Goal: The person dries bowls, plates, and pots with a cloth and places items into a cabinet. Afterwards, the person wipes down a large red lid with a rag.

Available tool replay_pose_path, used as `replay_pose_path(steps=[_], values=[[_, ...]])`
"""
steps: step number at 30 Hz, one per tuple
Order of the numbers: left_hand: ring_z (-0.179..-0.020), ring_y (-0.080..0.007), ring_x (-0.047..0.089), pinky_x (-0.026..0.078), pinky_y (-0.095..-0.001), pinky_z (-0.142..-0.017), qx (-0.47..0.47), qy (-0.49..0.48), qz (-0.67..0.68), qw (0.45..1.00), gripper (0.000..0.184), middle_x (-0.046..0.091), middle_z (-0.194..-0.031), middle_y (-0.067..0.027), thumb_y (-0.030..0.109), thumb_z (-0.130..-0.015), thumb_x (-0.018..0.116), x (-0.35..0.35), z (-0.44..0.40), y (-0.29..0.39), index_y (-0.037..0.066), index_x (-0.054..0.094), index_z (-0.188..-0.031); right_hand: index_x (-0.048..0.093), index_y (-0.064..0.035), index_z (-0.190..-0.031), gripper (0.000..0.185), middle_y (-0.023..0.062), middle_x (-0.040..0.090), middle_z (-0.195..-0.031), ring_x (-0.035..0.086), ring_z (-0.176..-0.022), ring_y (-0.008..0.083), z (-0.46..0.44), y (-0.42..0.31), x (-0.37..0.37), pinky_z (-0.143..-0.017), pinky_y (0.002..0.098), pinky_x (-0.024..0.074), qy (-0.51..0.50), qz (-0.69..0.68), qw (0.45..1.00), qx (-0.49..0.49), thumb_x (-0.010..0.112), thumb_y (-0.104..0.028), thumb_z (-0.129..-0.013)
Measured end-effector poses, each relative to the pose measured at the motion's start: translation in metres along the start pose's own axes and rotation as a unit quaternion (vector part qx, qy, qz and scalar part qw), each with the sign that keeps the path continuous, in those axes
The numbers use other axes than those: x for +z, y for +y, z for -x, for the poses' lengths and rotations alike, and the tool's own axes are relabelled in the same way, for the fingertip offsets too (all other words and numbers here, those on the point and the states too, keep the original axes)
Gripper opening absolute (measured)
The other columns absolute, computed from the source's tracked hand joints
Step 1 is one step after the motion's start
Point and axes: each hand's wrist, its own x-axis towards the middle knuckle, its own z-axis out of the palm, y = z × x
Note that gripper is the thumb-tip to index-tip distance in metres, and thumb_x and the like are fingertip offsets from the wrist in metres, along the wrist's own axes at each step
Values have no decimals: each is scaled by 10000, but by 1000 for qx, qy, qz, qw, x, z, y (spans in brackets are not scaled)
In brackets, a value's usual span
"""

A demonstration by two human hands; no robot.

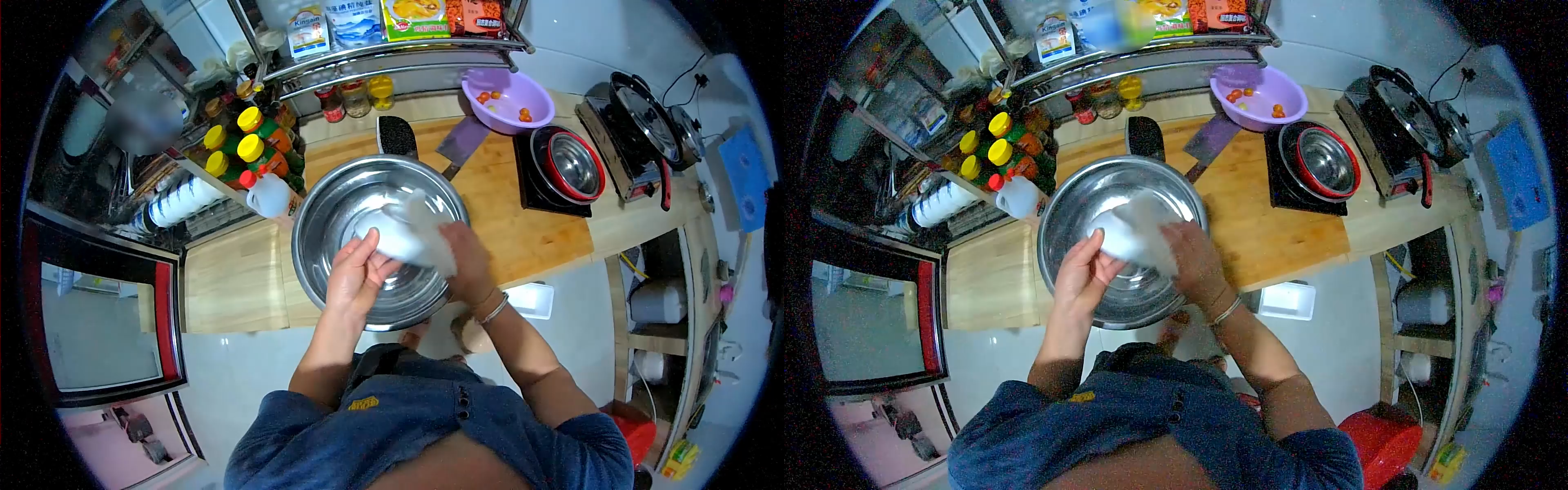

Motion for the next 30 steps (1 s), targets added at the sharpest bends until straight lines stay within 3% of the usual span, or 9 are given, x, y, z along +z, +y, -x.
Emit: replay_pose_path(steps=[3,5,7,9,13,16,18,24,30], values=[[-877,-211,564,471,-338,-759,50,-23,-130,990,215,551,-941,-101,142,-826,521,-5,-3,-3,-5,491,-981,480,-10,-1067,356,133,552,-944,557,-816,261,-7,5,-3,-729,310,452,68,-22,993,97,560,-70,-725],[-973,-196,504,421,-337,-821,359,129,-415,826,311,523,-1010,-100,175,-807,556,-30,-19,-12,-10,466,-1041,506,5,-1026,281,106,579,-912,565,-786,193,-17,6,-8,-702,285,451,84,-232,899,361,558,-121,-780],[-1029,-197,460,382,-344,-858,347,111,-429,826,448,484,-1103,-118,279,-807,560,-33,-22,-11,-6,423,-1123,523,7,-1000,278,86,593,-894,550,-808,140,-18,14,-9,-698,269,443,104,-345,848,388,570,-178,-797],[-1021,-226,475,387,-339,-857,41,-38,-81,995,539,476,-1125,-142,377,-819,513,-30,-21,-16,-4,380,-1177,526,0,-1004,287,73,591,-887,546,-800,130,-21,17,-12,-687,266,443,25,-295,848,439,579,-182,-789],[-1021,-269,483,388,-355,-860,26,-38,-95,994,612,472,-1138,-150,475,-838,404,-29,-20,-25,-14,356,-1201,534,0,-993,281,101,574,-914,552,-784,173,-19,20,-1,-686,285,441,41,-294,844,446,582,-173,-776],[-1033,-274,476,394,-371,-850,25,54,-99,993,637,468,-1145,-152,508,-838,364,-17,-8,-26,-11,351,-1207,526,-19,-1024,326,133,545,-983,525,-859,254,-16,9,-3,-774,370,400,84,-92,931,343,603,-162,-740],[-1029,-271,478,394,-371,-850,25,67,-100,992,642,469,-1141,-149,518,-837,353,-10,-3,-28,-8,352,-1206,478,-20,-1079,455,162,459,-1101,417,-1028,317,-16,2,-6,-862,440,304,36,235,967,92,602,-287,-731],[-992,-242,494,396,-333,-838,3,-7,-152,988,637,479,-1117,-127,530,-845,308,-2,5,-37,3,361,-1201,421,29,-1120,643,187,384,-1189,352,-1106,315,-18,-27,22,-918,469,251,-81,88,992,47,534,-446,-701],[-973,-245,503,412,-338,-815,28,-46,-128,990,632,481,-1109,-151,512,-859,283,21,7,-38,-24,367,-1184,467,-23,-1094,450,122,424,-1183,412,-1066,277,26,-62,-34,-931,426,273,-186,76,979,-15,546,-295,-744]])
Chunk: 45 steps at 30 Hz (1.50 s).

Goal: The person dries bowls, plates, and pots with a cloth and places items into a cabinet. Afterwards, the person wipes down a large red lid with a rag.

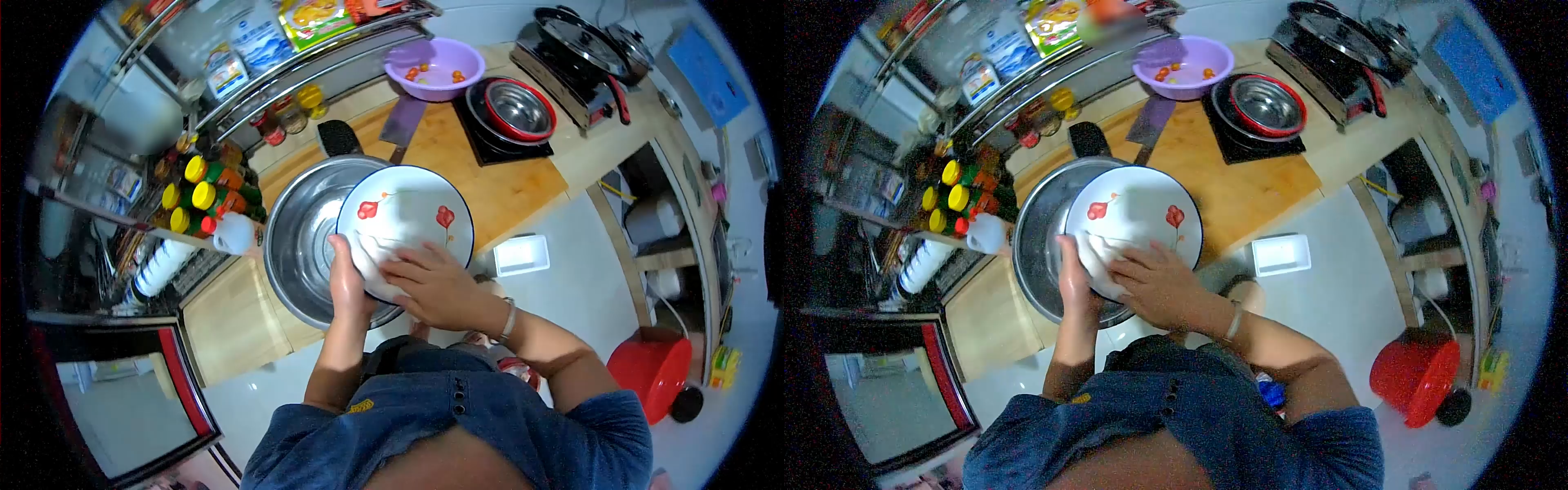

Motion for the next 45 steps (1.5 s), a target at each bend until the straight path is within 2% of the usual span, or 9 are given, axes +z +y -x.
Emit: replay_pose_path(steps=[11,15,21,23,28,35,40,44,45], values=[[-875,-205,539,421,-317,-771,-193,-187,-267,925,440,550,-994,-123,340,-870,419,61,47,-67,-42,469,-1081,459,-9,-1060,443,173,510,-1019,513,-890,337,130,43,-57,-755,390,422,235,202,907,285,571,-151,-657],[-849,-187,550,434,-298,-734,-242,-204,-235,919,356,566,-950,-107,268,-866,441,73,60,-113,-28,489,-1056,465,35,-983,425,195,584,-792,573,-758,353,207,47,-48,-643,390,457,149,-164,825,520,599,-282,-735],[-897,-198,527,416,-322,-778,-206,-148,-171,952,362,532,-1017,-107,245,-871,415,72,94,-222,-23,435,-1115,520,28,-927,371,102,589,-741,561,-683,177,298,20,43,-604,302,444,387,-303,572,657,569,-307,-775],[-944,-205,500,400,-325,-807,-156,-56,-168,972,388,501,-1063,-116,250,-872,407,66,109,-266,-20,394,-1150,496,39,-989,408,139,575,-858,558,-740,216,306,10,65,-652,337,454,511,-486,348,617,552,-314,-794],[-969,-172,473,354,-292,-862,-185,-163,-290,925,400,477,-1103,-107,181,-854,454,49,113,-336,-2,346,-1193,405,57,-1084,443,152,534,-951,519,-854,207,367,12,153,-695,331,436,525,-497,276,633,538,-262,-807],[-416,-114,479,373,-239,-367,-309,-327,-546,707,275,538,-617,-49,264,-855,450,38,43,-366,9,488,-951,436,48,-1011,350,209,538,-908,538,-818,282,442,64,149,-701,351,431,411,-267,527,694,546,-194,-783],[-437,-103,463,345,-241,-364,-307,-164,-446,824,265,512,-620,-33,246,-847,460,19,27,-408,-11,516,-874,436,49,-976,375,250,540,-916,564,-804,316,408,106,200,-689,375,438,390,-254,443,767,530,-264,-793],[-499,-118,497,371,-246,-376,-182,-126,-413,883,264,529,-695,-56,234,-828,476,-50,-36,-458,-5,494,-937,441,44,-942,366,225,548,-920,568,-768,310,377,144,315,-686,380,437,355,-245,626,649,516,-287,-805],[-508,-128,501,396,-241,-398,-232,34,-319,918,219,533,-681,-57,221,-824,482,-27,-46,-465,19,489,-908,441,44,-942,366,225,548,-920,568,-768,310,368,152,315,-686,380,437,357,-244,628,648,516,-287,-805]])
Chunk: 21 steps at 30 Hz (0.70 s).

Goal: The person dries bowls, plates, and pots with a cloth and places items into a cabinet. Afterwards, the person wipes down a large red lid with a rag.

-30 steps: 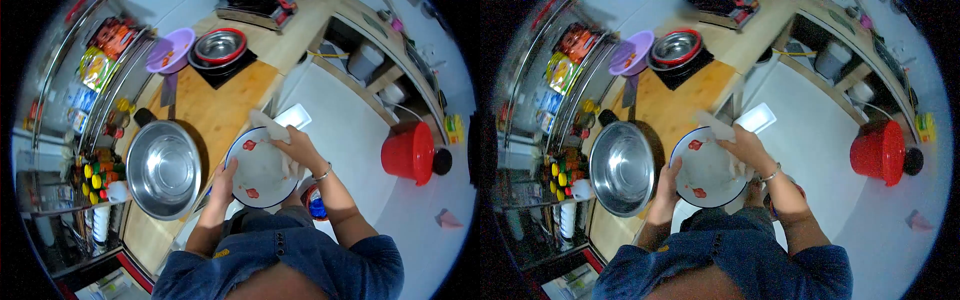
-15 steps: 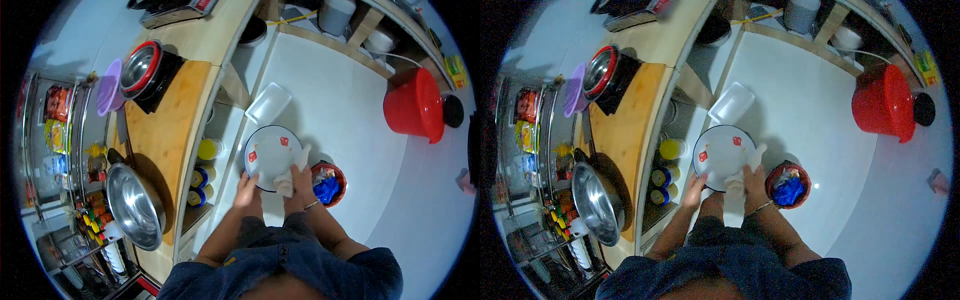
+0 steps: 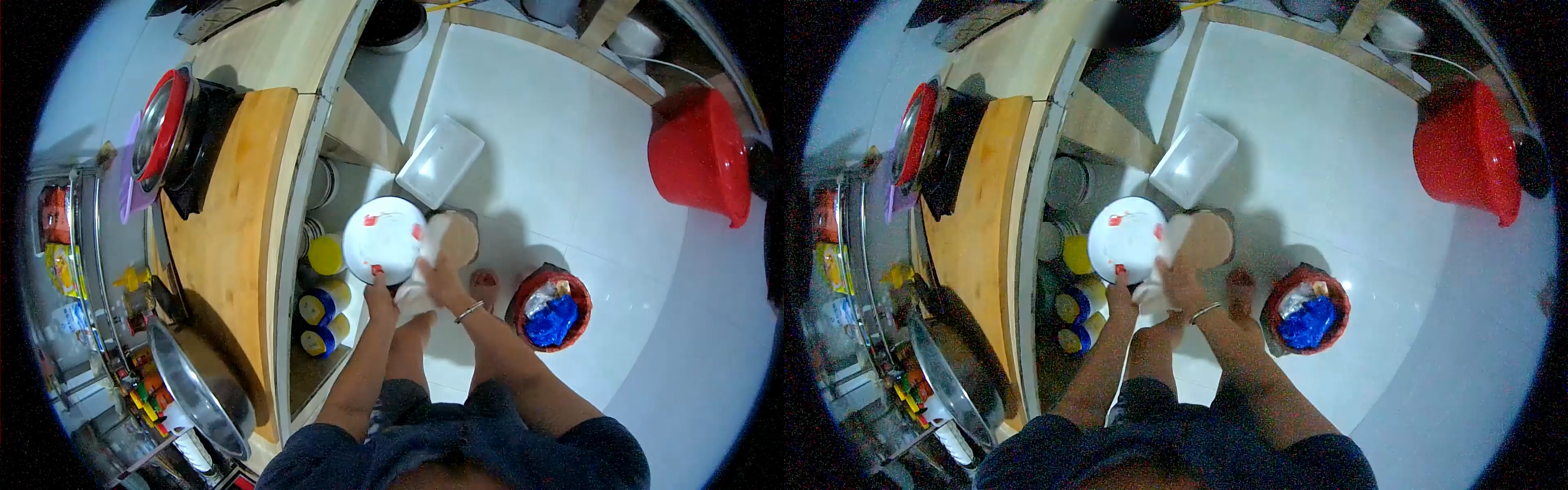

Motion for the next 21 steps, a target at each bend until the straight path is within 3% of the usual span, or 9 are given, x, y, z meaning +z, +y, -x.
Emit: replay_pose_path(steps=[2,4,6,8,10,14,18,20,21], values=[[-505,-136,497,405,-227,-415,-59,21,38,997,189,536,-679,-60,224,-852,435,-13,-70,-5,40,474,-867,405,63,-1095,509,272,444,-1089,437,-1015,378,-9,-23,2,-844,456,341,-149,-82,982,83,449,-369,-829],[-476,-138,476,383,-216,-403,-22,-51,202,978,235,533,-645,-58,263,-884,357,-18,-126,-1,61,458,-820,412,55,-1090,497,275,465,-1049,461,-970,381,-10,-30,-2,-821,446,358,-173,-81,977,93,460,-361,-822],[-463,-133,455,358,-199,-398,-59,-63,186,979,315,532,-611,-56,318,-899,289,-18,-183,15,69,457,-803,420,46,-1086,484,277,485,-1010,484,-925,384,-8,-28,-5,-799,437,376,-196,-79,972,104,471,-352,-815],[-453,-130,439,345,-205,-389,-32,29,163,986,340,529,-585,-56,347,-893,282,-11,-231,27,73,456,-793,443,38,-1049,449,282,517,-933,517,-842,397,-5,-19,-10,-738,428,407,-214,-100,963,130,491,-334,-803],[-451,-139,436,341,-219,-384,-41,34,158,986,341,534,-593,-62,345,-884,294,-35,-315,21,60,465,-807,453,35,-1031,431,273,527,-920,522,-827,398,-4,-8,-15,-722,430,411,-228,-101,957,149,497,-327,-801],[-464,-151,451,360,-235,-413,-37,-38,149,987,278,512,-581,-63,294,-855,344,-44,-388,31,53,479,-826,477,18,-994,363,240,548,-918,539,-805,381,8,18,-8,-688,432,423,-206,8,958,201,505,-286,-797],[-464,-159,452,367,-258,-415,-45,-46,184,981,221,490,-574,-64,242,-833,383,-45,-430,18,51,493,-830,449,-6,-1078,381,231,547,-956,540,-859,370,10,20,-10,-726,424,423,-222,-81,947,219,509,-256,-797],[-495,-169,480,389,-266,-424,-98,-62,207,972,217,513,-609,-73,234,-833,390,-66,-469,19,46,497,-843,466,-12,-1042,343,166,578,-871,562,-813,242,10,16,-8,-704,357,436,-172,-152,955,189,536,-246,-802],[-526,-179,507,412,-275,-433,-147,-79,229,959,215,537,-644,-82,226,-833,397,-77,-488,18,40,502,-855,466,-12,-1042,343,166,578,-871,562,-813,242,10,17,-9,-704,357,436,-174,-150,954,191,536,-246,-802]])
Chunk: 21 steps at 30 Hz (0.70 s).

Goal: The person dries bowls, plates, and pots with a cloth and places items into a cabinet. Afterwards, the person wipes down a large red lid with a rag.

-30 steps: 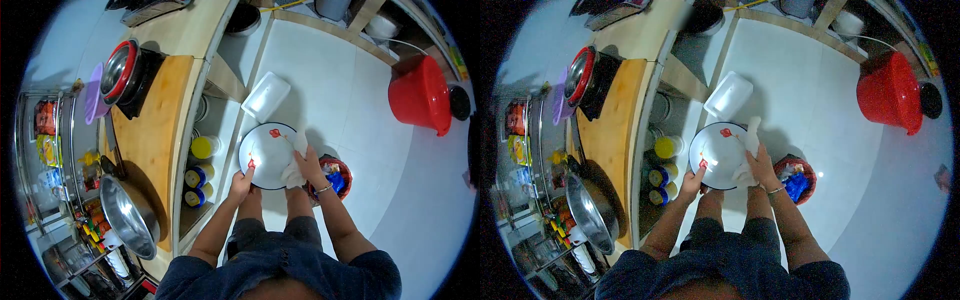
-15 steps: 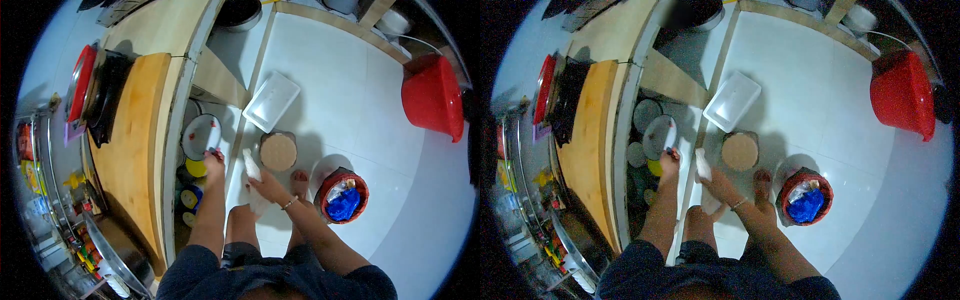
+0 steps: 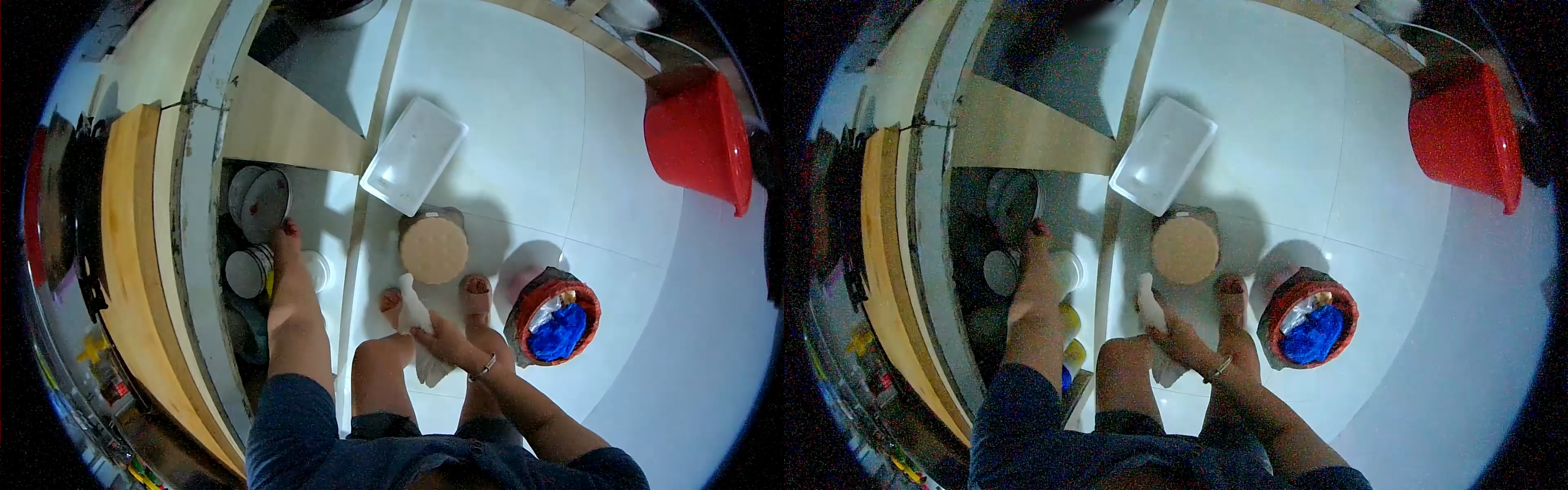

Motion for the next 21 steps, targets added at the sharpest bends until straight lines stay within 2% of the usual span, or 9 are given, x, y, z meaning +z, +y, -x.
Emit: replay_pose_path(steps=[6,8,9,10,12,15,18,20,21], values=[[-759,-243,585,509,-339,-594,91,24,91,991,256,585,-853,-141,229,-829,423,-39,-56,31,26,550,-919,433,-3,-1052,356,155,562,-871,540,-812,203,-5,13,-2,-702,329,432,-8,7,999,43,542,-234,-805],[-786,-247,581,511,-349,-611,105,62,70,990,263,578,-890,-150,235,-828,434,-16,-30,25,21,549,-930,394,-16,-1132,466,249,544,-970,528,-904,397,-6,17,-5,-733,423,434,-29,33,998,52,523,-320,-802],[-812,-251,577,513,-360,-628,119,96,52,987,272,570,-926,-159,241,-827,445,-7,-20,22,16,548,-942,394,-16,-1132,466,249,544,-970,528,-904,397,-7,16,-5,-733,423,434,-29,32,998,52,523,-320,-802],[-812,-251,577,513,-360,-628,117,97,52,987,272,570,-926,-159,241,-827,445,-20,-33,29,16,548,-942,410,-12,-1095,412,200,551,-929,532,-864,295,-7,12,-5,-720,374,433,-28,44,997,56,533,-277,-805],[-874,-256,556,496,-396,-714,178,-132,-190,956,306,558,-964,-153,270,-822,474,-47,-51,43,11,522,-978,426,-7,-1057,357,152,559,-889,537,-824,193,-6,12,-3,-706,324,432,-28,56,996,64,543,-234,-807],[-869,-252,550,478,-392,-756,133,-32,-40,990,289,561,-933,-136,263,-814,493,-5,-3,27,20,520,-968,428,-7,-1066,367,147,561,-883,538,-821,193,-3,11,2,-710,323,432,-23,61,997,51,549,-235,-804],[-864,-248,543,461,-388,-798,125,-58,-9,990,273,564,-902,-118,256,-807,512,36,67,-10,28,518,-958,430,-9,-1079,386,145,562,-885,537,-825,196,5,2,8,-717,327,432,-26,41,999,23,551,-251,-803],[-775,-211,549,486,-329,-704,192,-234,-41,952,223,563,-861,-88,231,-795,530,44,113,-56,53,526,-931,445,-16,-1079,392,123,567,-844,544,-779,175,12,-10,13,-690,310,440,-58,48,997,33,528,-295,-817],[-725,-192,537,479,-309,-652,97,-373,-58,921,192,551,-819,-63,224,-795,530,30,104,-66,66,524,-904,445,-16,-1079,392,123,567,-844,544,-779,175,17,-21,15,-690,310,440,-65,53,996,27,528,-295,-817]])
